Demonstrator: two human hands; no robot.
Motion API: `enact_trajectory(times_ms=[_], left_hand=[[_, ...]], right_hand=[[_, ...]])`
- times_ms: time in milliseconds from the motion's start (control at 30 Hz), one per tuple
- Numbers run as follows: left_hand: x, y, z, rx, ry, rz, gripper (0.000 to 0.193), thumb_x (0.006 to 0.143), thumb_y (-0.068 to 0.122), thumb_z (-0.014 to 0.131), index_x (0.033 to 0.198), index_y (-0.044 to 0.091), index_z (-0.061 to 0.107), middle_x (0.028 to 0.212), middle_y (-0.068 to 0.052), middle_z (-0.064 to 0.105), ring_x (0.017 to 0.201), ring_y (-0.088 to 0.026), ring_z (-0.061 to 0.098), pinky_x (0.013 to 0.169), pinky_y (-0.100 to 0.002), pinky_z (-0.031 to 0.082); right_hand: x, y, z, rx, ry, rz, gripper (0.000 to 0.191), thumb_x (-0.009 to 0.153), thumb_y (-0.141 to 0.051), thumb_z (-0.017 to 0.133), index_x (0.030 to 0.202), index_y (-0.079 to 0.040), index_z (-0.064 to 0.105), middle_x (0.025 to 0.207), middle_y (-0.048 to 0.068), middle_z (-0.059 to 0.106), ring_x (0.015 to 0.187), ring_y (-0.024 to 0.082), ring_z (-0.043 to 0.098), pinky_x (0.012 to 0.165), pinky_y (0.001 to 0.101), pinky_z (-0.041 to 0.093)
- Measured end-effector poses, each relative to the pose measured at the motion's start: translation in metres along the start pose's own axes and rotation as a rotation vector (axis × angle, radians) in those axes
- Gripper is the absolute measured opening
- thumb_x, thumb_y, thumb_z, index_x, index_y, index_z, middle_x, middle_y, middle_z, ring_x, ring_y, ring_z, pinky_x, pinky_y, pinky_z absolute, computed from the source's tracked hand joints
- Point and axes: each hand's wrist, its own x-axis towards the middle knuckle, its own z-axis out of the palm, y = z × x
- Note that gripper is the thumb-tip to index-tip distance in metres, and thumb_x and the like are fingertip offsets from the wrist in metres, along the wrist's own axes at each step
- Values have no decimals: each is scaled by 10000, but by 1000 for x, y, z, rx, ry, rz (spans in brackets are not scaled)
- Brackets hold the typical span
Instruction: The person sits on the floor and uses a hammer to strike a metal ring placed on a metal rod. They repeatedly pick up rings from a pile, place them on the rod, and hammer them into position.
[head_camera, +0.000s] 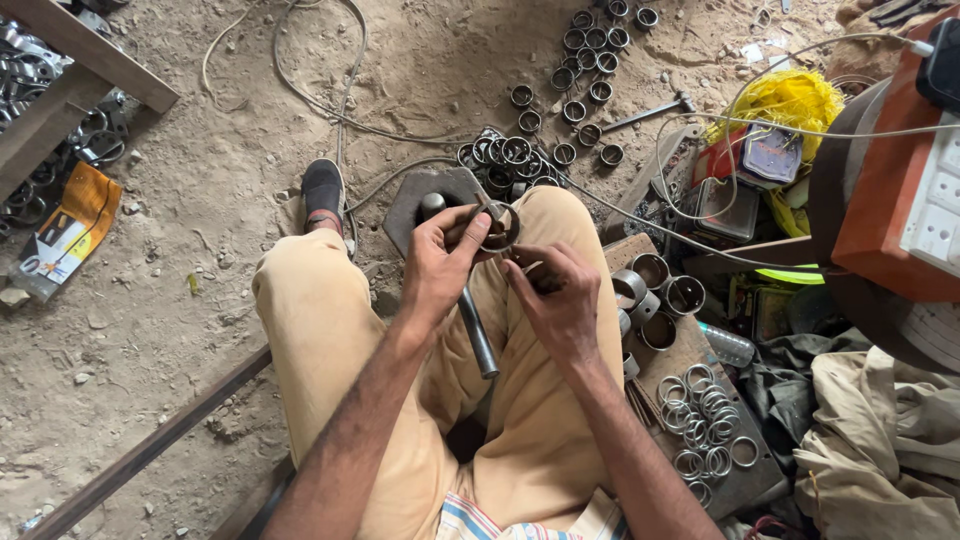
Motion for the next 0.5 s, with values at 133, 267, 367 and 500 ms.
enact_trajectory(times_ms=[133,267,367,500], left_hand=[[2,1,1,-14,7,-31,270,1007,137,661,1174,-71,699,1021,-108,773,890,-147,748,818,-307,645],[2,4,2,-25,19,-60,267,1011,140,662,1170,-70,708,1016,-113,772,879,-146,747,813,-308,645],[0,7,2,-40,30,-95,258,999,155,659,1149,-48,712,997,-99,777,871,-148,752,798,-315,651],[0,10,3,-78,56,-155,252,1015,189,639,1126,-21,723,982,-67,769,870,-137,745,797,-307,635]], right_hand=[[3,-1,-1,-32,1,-30,155,882,-65,812,1025,-17,775,821,52,688,623,97,622,541,267,483],[3,0,-1,-35,-10,-33,147,885,-74,813,1016,-19,775,817,52,689,623,93,625,541,264,486],[2,1,-1,-12,-5,-31,152,905,-85,794,1037,-13,773,848,54,700,628,89,623,542,259,488],[1,4,0,85,9,22,198,1001,-138,681,1121,6,744,926,55,714,633,71,655,525,228,509]])
